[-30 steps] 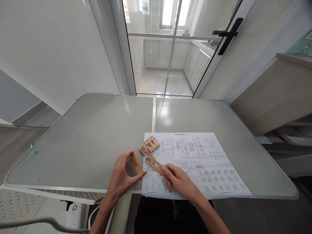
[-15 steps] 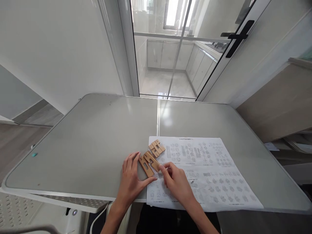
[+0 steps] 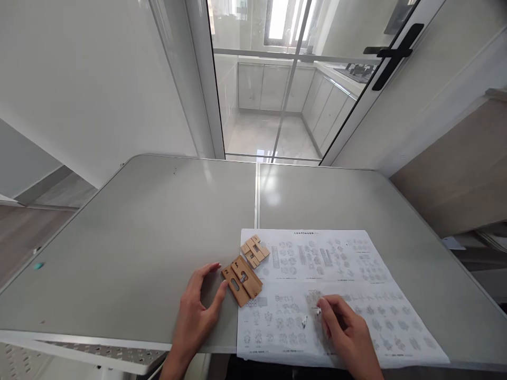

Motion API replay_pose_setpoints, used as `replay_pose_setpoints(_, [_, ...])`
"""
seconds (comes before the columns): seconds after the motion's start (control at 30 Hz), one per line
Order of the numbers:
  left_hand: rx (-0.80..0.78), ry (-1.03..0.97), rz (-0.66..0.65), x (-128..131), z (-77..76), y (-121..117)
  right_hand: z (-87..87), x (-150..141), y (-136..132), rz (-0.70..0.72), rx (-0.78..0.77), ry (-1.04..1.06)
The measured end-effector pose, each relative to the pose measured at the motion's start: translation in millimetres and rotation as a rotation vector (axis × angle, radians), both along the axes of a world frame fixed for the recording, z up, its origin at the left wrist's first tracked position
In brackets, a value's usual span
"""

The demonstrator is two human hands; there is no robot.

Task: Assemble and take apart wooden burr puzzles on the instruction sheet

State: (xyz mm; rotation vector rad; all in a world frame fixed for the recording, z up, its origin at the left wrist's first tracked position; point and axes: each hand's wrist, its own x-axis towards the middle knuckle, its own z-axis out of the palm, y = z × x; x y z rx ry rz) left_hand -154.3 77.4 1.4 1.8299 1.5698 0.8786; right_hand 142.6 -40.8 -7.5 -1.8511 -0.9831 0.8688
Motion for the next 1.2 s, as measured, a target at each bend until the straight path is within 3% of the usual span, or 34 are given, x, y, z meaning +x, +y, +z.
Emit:
replay_pose_setpoints(0.27, [-0.061, -0.033, 0.031, 3, 2.9, 3, -6.4, 5, -2, 0.108, 0.035, -0.064])
replay_pose_setpoints(0.5, [-0.070, -0.049, 0.005, 2, -0.8, 3, 0.7, 2, 3, 0.101, 0.044, -0.069])
replay_pose_setpoints(1.2, [-0.062, -0.070, 0.040, 8, 13.4, -1, 7.2, 9, 5, 0.185, 0.197, 0.051])
